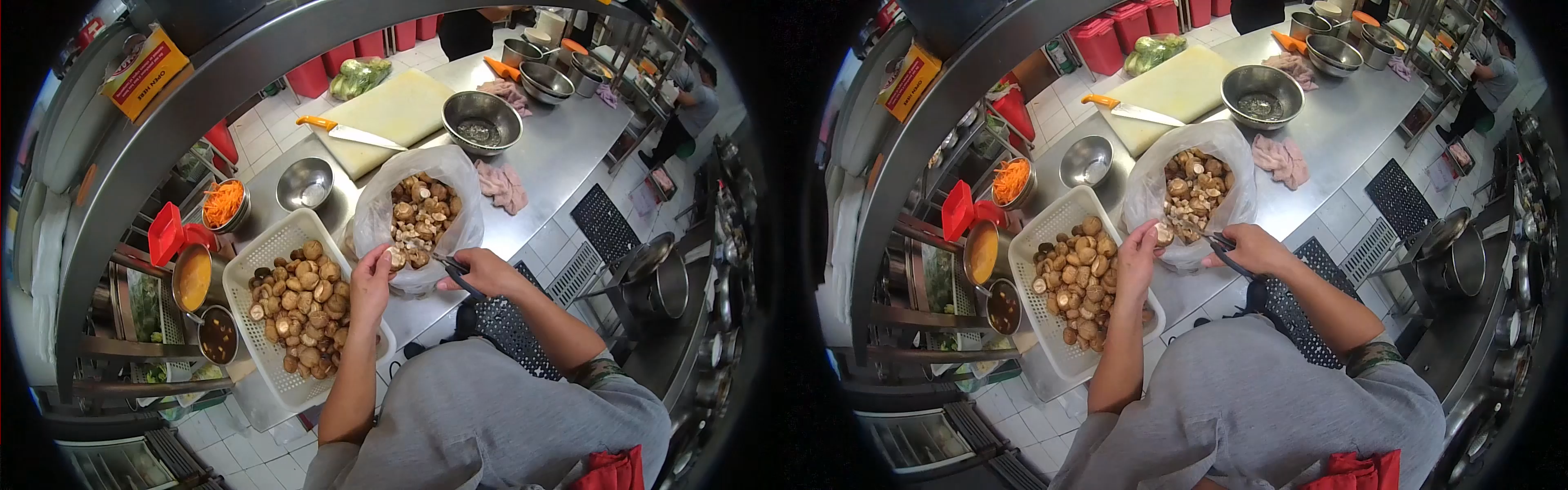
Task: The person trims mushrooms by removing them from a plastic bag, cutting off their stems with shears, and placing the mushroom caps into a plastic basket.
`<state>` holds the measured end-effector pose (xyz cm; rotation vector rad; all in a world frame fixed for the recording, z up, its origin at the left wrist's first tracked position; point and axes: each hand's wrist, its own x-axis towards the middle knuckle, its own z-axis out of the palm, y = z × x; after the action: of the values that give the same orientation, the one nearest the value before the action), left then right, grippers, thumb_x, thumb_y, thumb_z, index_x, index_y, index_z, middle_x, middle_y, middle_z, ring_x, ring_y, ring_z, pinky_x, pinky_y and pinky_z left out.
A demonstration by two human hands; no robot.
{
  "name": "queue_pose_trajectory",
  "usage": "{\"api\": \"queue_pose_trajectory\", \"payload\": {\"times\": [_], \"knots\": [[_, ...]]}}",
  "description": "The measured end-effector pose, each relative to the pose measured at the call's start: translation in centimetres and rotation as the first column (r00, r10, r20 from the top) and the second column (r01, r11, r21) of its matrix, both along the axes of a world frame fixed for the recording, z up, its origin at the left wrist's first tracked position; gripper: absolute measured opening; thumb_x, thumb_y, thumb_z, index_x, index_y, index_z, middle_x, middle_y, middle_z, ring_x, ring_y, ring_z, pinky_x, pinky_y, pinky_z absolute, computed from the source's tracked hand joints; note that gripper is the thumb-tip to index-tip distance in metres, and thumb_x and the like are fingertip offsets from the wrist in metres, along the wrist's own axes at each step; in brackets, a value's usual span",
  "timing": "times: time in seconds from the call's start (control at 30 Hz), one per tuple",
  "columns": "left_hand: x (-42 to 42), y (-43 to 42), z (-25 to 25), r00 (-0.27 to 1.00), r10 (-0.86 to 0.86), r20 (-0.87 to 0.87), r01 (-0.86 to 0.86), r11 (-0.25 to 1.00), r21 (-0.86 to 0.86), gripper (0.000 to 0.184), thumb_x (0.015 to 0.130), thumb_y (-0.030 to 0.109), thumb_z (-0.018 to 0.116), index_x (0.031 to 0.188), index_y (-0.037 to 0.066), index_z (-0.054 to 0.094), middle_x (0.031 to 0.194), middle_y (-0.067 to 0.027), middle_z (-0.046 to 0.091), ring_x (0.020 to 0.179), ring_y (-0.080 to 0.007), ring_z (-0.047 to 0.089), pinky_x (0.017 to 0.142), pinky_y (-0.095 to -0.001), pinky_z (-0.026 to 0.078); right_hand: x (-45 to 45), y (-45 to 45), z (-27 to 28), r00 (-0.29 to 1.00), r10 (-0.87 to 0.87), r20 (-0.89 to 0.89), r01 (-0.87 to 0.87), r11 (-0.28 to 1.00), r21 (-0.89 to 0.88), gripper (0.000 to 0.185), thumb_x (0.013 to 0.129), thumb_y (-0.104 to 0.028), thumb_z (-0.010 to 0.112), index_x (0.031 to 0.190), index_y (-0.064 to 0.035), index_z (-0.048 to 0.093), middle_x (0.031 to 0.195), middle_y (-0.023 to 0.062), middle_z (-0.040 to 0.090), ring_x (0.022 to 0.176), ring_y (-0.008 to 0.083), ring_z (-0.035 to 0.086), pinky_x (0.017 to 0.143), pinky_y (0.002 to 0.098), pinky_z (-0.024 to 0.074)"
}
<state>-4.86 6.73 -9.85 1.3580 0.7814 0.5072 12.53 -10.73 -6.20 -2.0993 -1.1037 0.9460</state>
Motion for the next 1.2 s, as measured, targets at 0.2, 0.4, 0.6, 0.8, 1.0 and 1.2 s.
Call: {"api": "queue_pose_trajectory", "payload": {"times": [0.2, 0.4, 0.6, 0.8, 1.0, 1.2], "knots": [[0.5, 0.4, -0.8, 0.990, -0.091, 0.108, 0.073, 0.985, 0.158, 0.032, 0.100, 0.011, 0.064, 0.129, -0.003, 0.062, 0.109, -0.0086, 0.068, 0.095, -0.0126, 0.064, 0.085, -0.0277, 0.054, 1.0, -0.6, 0.2, 0.996, 0.074, -0.044, -0.075, 0.997, -0.033, 0.061, 0.076, -0.056, 0.084, 0.089, 0.0014, 0.068, 0.077, 0.0120, 0.067, 0.075, 0.0227, 0.062, 0.071, 0.0378, 0.0492], [1.0, 0.1, 0.4, 0.988, -0.138, 0.073, 0.092, 0.890, 0.447, 0.034, 0.096, 0.009, 0.068, 0.127, -0.002, 0.061, 0.106, -0.0126, 0.069, 0.093, -0.0160, 0.066, 0.084, -0.0296, 0.056, 2.5, -1.5, -0.5, 0.994, 0.105, 0.017, -0.103, 0.992, -0.076, 0.061, 0.077, -0.056, 0.083, 0.090, 0.0011, 0.068, 0.078, 0.0123, 0.067, 0.075, 0.0233, 0.063, 0.072, 0.0385, 0.0499], [1.9, -0.8, 1.4, 0.996, -0.088, 0.019, 0.069, 0.885, 0.461, 0.035, 0.095, 0.009, 0.068, 0.127, -0.002, 0.062, 0.103, -0.0125, 0.071, 0.090, -0.0179, 0.069, 0.082, -0.0310, 0.057, 3.0, -1.1, 0.5, 0.989, 0.135, 0.069, -0.132, 0.991, -0.036, 0.064, 0.074, -0.060, 0.083, 0.087, 0.0006, 0.067, 0.078, 0.0153, 0.068, 0.074, 0.0270, 0.064, 0.071, 0.0397, 0.0503], [2.5, -0.6, 2.1, 0.992, -0.118, -0.044, 0.123, 0.833, 0.540, 0.036, 0.093, 0.008, 0.070, 0.126, -0.002, 0.063, 0.105, -0.0146, 0.072, 0.092, -0.0194, 0.071, 0.085, -0.0324, 0.058, 4.6, -0.5, 0.2, 0.975, 0.185, 0.127, -0.185, 0.983, -0.006, 0.064, 0.072, -0.060, 0.084, 0.084, 0.0006, 0.067, 0.070, 0.0141, 0.065, 0.068, 0.0280, 0.064, 0.066, 0.0407, 0.0494], [3.0, -0.6, 2.5, 0.995, -0.071, -0.077, 0.100, 0.857, 0.506, 0.036, 0.094, 0.006, 0.069, 0.128, -0.001, 0.062, 0.107, -0.0148, 0.072, 0.093, -0.0196, 0.071, 0.086, -0.0320, 0.057, 6.5, 0.6, -1.6, 0.983, 0.179, 0.028, -0.180, 0.983, 0.033, 0.057, 0.078, -0.055, 0.084, 0.078, -0.0006, 0.068, 0.063, 0.0090, 0.063, 0.063, 0.0217, 0.064, 0.061, 0.0381, 0.0489], [2.2, -0.5, 0.0, 0.992, -0.020, 0.126, -0.014, 0.964, 0.266, 0.036, 0.098, 0.002, 0.064, 0.133, -0.005, 0.057, 0.119, -0.0139, 0.068, 0.105, -0.0172, 0.067, 0.094, -0.0305, 0.054, 8.6, 0.3, -2.5, 0.885, 0.241, -0.399, -0.263, 0.965, 0.000, 0.051, 0.085, -0.053, 0.080, 0.083, -0.0044, 0.067, 0.071, -0.0015, 0.057, 0.065, 0.0093, 0.054, 0.059, 0.0243, 0.0426]]}}
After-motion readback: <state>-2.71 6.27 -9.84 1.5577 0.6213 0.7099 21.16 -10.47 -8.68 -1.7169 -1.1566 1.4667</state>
